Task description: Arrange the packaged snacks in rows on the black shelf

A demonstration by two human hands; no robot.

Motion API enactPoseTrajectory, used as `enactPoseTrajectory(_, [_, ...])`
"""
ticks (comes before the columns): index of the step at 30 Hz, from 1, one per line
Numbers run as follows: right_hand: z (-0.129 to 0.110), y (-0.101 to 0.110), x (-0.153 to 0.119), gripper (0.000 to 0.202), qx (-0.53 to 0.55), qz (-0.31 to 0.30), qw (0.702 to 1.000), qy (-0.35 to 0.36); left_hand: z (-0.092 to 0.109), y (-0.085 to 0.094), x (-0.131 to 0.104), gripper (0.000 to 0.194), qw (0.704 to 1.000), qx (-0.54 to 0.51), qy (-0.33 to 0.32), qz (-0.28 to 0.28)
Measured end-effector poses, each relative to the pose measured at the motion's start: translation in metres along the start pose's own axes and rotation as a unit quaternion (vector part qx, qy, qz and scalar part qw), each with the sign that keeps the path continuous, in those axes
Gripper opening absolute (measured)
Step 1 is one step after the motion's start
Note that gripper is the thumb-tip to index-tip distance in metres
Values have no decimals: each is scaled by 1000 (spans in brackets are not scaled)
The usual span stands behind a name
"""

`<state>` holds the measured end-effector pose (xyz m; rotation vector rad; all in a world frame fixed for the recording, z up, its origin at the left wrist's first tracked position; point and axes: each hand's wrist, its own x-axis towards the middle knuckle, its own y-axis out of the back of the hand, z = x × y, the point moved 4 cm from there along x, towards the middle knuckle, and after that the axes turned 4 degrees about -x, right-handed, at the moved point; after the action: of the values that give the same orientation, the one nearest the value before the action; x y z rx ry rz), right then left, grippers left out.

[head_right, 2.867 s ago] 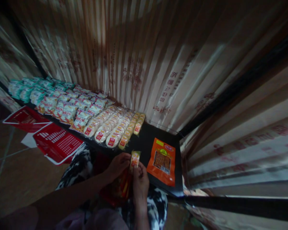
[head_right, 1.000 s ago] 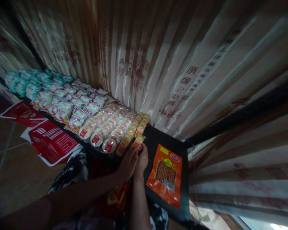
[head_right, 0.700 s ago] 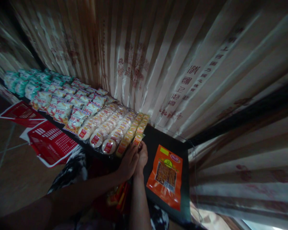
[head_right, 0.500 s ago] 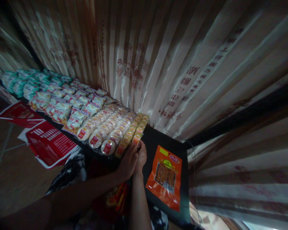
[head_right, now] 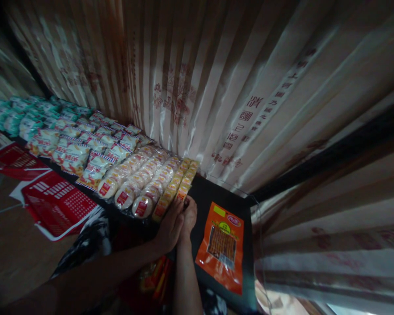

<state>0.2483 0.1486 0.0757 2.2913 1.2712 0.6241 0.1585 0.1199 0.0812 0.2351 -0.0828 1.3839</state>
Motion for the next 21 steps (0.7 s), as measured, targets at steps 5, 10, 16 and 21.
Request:
enactPoseTrajectory(5, [3, -1, 0, 42, 20, -10, 1000, 0, 2, 1, -1, 47, 1000, 24, -19, -3])
enactPoseTrajectory(10, [1, 4, -1, 47, 43, 1, 999, 12, 2, -1, -2, 48, 999, 27, -28, 0])
enactPoseTrajectory(16, [-3, 7, -3, 50, 82, -5, 996, 24, 3, -1, -2, 47, 999, 27, -34, -1])
enactPoseTrajectory(21, [-2, 4, -2, 48, 107, -14, 993, 43, 4, -1, 0, 46, 999, 31, -44, 6])
